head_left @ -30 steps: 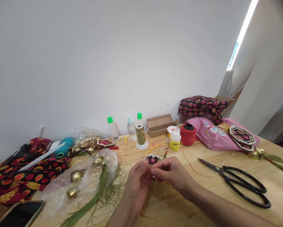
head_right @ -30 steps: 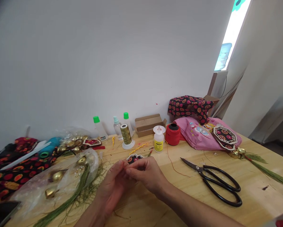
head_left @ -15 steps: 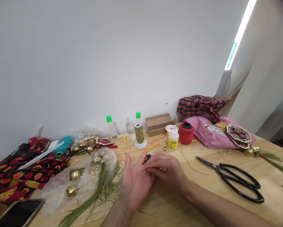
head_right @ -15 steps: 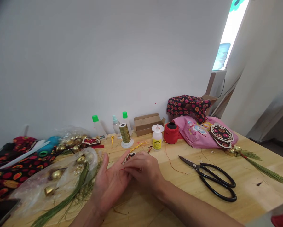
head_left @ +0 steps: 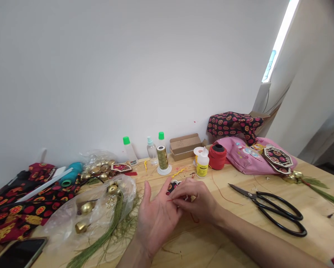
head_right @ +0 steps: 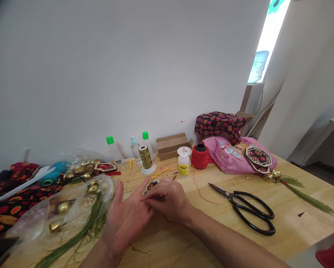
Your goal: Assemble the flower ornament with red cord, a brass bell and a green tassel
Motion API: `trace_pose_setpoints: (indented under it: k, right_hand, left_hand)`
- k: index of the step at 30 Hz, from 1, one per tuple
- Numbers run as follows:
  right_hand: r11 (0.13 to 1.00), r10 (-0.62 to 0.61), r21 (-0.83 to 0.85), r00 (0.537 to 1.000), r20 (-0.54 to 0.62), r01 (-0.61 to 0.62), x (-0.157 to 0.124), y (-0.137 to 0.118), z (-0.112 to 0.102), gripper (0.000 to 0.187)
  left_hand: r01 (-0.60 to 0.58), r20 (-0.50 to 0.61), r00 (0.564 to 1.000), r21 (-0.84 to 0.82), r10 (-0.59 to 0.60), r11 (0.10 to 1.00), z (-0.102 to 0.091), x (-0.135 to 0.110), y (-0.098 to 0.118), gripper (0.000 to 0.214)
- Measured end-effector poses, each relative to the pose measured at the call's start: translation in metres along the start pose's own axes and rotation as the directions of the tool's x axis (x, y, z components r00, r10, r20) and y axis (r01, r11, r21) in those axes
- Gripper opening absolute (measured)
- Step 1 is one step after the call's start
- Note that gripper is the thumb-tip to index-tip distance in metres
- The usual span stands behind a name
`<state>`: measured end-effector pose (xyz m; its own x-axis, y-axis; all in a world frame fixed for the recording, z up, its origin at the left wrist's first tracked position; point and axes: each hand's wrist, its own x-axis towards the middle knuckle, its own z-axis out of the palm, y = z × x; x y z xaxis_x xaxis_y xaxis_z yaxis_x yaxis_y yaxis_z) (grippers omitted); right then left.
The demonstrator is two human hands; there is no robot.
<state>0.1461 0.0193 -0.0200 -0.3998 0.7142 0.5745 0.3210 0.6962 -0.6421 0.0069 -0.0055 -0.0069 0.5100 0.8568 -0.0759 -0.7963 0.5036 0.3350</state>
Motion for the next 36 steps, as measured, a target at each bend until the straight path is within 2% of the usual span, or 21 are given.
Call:
trace_pose_setpoints:
  k: [4, 7, 10, 12, 15, 18, 22, 25, 29, 36]
  right_hand:
    - [0.982, 0.144, 0.129, 0.989, -0.037, -0.139, 0.0, 0.0, 0.001, 0.008]
    - [0.956, 0.225, 0.216, 0.967, -0.117, -0.196, 0.001, 0.001, -0.002, 0.007]
    - [0.963, 0.193, 0.223, 0.962, -0.192, -0.149, 0.002, 0.001, -0.007, 0.007]
    - [0.979, 0.132, 0.182, 0.972, -0.197, -0.096, 0.003, 0.001, -0.009, 0.006]
    - [0.991, 0.045, 0.128, 0.983, -0.175, -0.022, 0.003, 0.001, -0.008, 0.004]
    - [0.994, 0.016, 0.111, 0.986, -0.166, 0.003, 0.002, 0.002, -0.006, 0.003]
    - [0.974, 0.088, 0.219, 0.983, -0.16, -0.051, 0.003, -0.004, -0.007, 0.002]
    - [0.957, 0.146, 0.278, 0.968, -0.202, -0.086, 0.003, -0.01, -0.009, 0.004]
    - [0.984, 0.124, 0.159, 0.948, -0.293, -0.08, 0.0, -0.014, -0.007, 0.008]
    - [0.998, 0.02, -0.056, 0.951, -0.308, -0.04, -0.003, -0.013, 0.0, 0.009]
  left_hand:
    - [0.012, -0.015, 1.0, 0.042, -0.011, 0.999, -0.003, 0.003, 0.002, 0.062]
    - [0.023, -0.122, 0.993, 0.129, -0.007, 0.991, -0.01, 0.007, 0.0, 0.042]
    - [0.063, -0.28, 0.96, 0.222, 0.002, 0.973, -0.017, 0.009, -0.005, 0.019]
    - [0.088, -0.325, 0.946, 0.247, -0.003, 0.965, -0.019, 0.009, -0.009, 0.015]
    - [0.069, -0.305, 0.952, 0.209, -0.002, 0.975, -0.023, 0.007, -0.011, 0.017]
    - [0.046, -0.289, 0.957, 0.153, 0.0, 0.987, -0.025, 0.006, -0.009, 0.02]
    - [0.026, -0.271, 0.963, 0.126, 0.009, 0.992, -0.024, 0.008, -0.008, 0.02]
    - [-0.02, -0.253, 0.966, 0.11, 0.048, 0.994, -0.023, 0.009, -0.008, 0.019]
    - [-0.058, -0.262, 0.962, 0.079, 0.077, 0.995, -0.022, 0.012, -0.007, 0.02]
    - [-0.092, -0.282, 0.954, 0.06, 0.105, 0.994, -0.021, 0.012, -0.011, 0.026]
